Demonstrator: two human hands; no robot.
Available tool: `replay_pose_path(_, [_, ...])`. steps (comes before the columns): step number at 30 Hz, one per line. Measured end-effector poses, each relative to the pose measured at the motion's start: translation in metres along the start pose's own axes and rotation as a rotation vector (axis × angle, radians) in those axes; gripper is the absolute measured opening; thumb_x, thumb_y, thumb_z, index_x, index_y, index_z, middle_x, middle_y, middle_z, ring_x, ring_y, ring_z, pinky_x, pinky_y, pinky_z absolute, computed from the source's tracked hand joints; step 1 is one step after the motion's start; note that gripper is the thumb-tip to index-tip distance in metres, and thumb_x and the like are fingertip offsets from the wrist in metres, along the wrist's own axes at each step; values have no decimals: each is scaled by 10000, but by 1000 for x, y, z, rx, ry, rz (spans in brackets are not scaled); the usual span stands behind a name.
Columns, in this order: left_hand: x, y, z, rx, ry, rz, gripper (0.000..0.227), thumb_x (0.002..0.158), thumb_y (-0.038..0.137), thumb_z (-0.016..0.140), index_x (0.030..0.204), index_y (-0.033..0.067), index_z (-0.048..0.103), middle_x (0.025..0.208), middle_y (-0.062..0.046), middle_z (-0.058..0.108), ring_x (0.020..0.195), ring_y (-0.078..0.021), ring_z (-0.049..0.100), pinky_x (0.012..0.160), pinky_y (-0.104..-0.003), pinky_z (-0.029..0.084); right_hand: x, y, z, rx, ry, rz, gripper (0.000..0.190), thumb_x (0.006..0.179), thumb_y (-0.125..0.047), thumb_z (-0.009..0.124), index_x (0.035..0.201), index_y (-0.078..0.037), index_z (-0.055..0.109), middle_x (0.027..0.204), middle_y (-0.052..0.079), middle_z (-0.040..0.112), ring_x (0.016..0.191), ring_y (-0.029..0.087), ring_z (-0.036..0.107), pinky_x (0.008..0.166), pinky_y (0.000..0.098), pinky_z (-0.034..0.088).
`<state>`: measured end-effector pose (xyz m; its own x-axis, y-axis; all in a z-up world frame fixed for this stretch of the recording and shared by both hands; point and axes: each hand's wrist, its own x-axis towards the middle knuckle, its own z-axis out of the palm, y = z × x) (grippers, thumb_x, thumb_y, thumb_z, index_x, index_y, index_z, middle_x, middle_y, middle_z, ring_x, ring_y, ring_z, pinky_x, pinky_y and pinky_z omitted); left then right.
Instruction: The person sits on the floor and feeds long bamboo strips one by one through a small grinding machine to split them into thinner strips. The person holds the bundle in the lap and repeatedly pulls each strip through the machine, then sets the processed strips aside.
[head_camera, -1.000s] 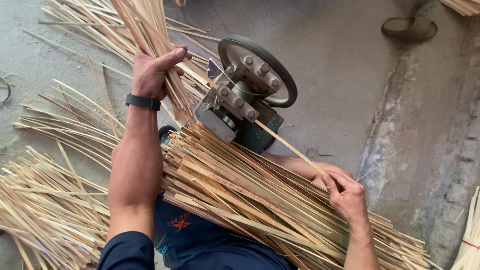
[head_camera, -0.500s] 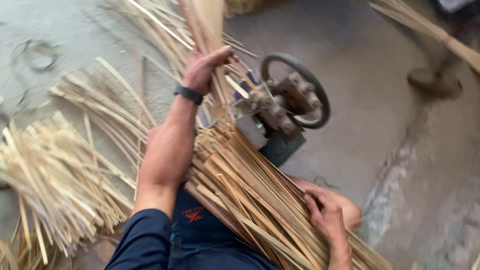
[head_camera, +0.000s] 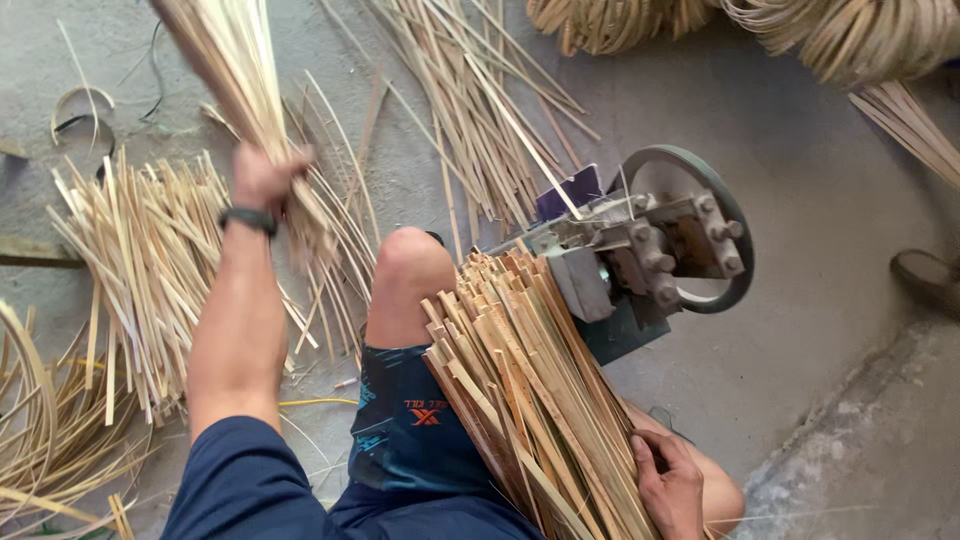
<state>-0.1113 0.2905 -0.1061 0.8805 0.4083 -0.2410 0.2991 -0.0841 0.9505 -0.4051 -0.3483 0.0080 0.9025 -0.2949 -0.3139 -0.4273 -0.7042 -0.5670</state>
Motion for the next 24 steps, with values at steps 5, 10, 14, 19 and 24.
replay_pose_path(5, [-75,-139,1,377,34,-248,534,611,150,950,1048,-5,685,945,-127,740,853,-244,717,749,-396,594,5,12,3,-61,31,-104,215,904,-191,739,1057,-45,776,925,102,742,806,177,706,758,302,559])
replay_pose_path(10, [-131,-188,23,567,39,-496,932,532,232,1008,1289,-51,543,1196,-239,701,1094,-319,697,959,-409,570,3,12,3,-71,53,-1,266,903,-203,742,1120,-49,754,928,119,731,825,207,714,775,324,564])
replay_pose_path(14, [-147,-188,26,563,62,-524,1244,511,267,1010,1511,-22,330,1405,-264,567,1280,-360,579,1105,-410,468,6,8,-3,-385,189,-251,474,821,-222,795,1234,0,728,1024,195,663,940,308,642,760,361,526])
replay_pose_path(19, [-155,-172,26,616,81,-582,1260,557,318,1019,1539,-26,310,1485,-271,496,1367,-370,506,1150,-411,421,9,4,-7,-101,24,-22,253,904,-217,727,1079,-39,767,981,134,734,872,285,719,785,389,570])
replay_pose_path(24, [-171,-164,25,583,61,-524,1078,634,356,962,1503,3,430,1414,-251,587,1308,-355,574,1122,-425,453,-2,-1,-11,-169,94,-88,211,934,-192,686,1068,-43,752,962,146,737,853,289,730,793,395,563])
